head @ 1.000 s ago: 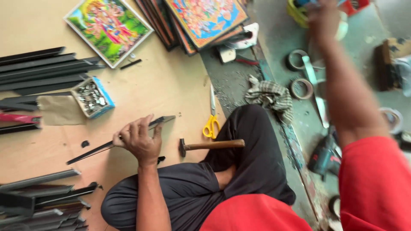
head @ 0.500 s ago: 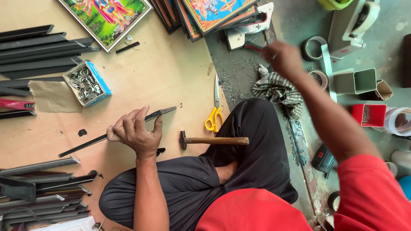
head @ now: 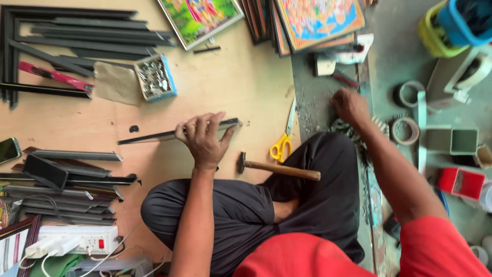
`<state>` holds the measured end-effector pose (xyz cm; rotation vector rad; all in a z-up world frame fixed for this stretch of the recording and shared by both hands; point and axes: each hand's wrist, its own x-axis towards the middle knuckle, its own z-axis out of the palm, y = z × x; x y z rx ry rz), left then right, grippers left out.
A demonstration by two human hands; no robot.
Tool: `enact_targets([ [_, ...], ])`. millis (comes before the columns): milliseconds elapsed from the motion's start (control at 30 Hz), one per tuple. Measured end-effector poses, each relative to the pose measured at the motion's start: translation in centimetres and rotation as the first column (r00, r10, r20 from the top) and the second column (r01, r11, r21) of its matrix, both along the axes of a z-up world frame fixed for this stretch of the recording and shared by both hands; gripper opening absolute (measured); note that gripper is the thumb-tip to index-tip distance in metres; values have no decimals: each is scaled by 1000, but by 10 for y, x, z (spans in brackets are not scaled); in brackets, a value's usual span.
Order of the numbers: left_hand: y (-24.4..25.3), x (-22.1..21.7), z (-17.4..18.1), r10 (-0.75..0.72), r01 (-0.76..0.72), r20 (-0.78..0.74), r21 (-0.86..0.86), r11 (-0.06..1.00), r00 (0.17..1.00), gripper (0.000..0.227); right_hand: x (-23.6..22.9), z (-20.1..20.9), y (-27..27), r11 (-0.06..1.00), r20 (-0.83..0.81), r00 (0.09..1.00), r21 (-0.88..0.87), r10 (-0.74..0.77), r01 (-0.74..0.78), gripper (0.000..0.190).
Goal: Assembling picture frames by inserting religious prints and securing them with a hammer and fasteners.
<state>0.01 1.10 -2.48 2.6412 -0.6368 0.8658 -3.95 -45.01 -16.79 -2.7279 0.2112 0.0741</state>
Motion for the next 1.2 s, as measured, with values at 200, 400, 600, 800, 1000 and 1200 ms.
enact_targets([
  [200, 2, -6, 18, -22, 13, -141, -70, 997, 990, 33, -4, 34, 11, 996, 27, 1000, 87, -8, 6, 21],
  [400, 27, -10, 56, 50, -73, -74, -350, 934, 996, 24, -14, 79, 28, 992, 61, 998, -122, 25, -18, 24],
  [600, 51, -13, 6, -325, -164, -167, -986, 37, 931, 21, -15, 71, 25, 987, -55, 987, 49, -149, 152, 30],
  [800, 59, -27, 9, -350, -129, -329, -864, 488, 877, 19, -21, 90, 33, 909, 77, 982, 395, -174, 130, 20],
  [1000, 53, -28, 43, -316, -118, -326, -839, 531, 891, 20, -17, 171, 88, 784, 161, 938, 602, -305, 152, 15],
  [1200, 58, -25, 57, -332, 20, -190, -843, 538, 924, 18, -15, 254, 176, 584, 346, 916, 794, -204, -170, 3],
])
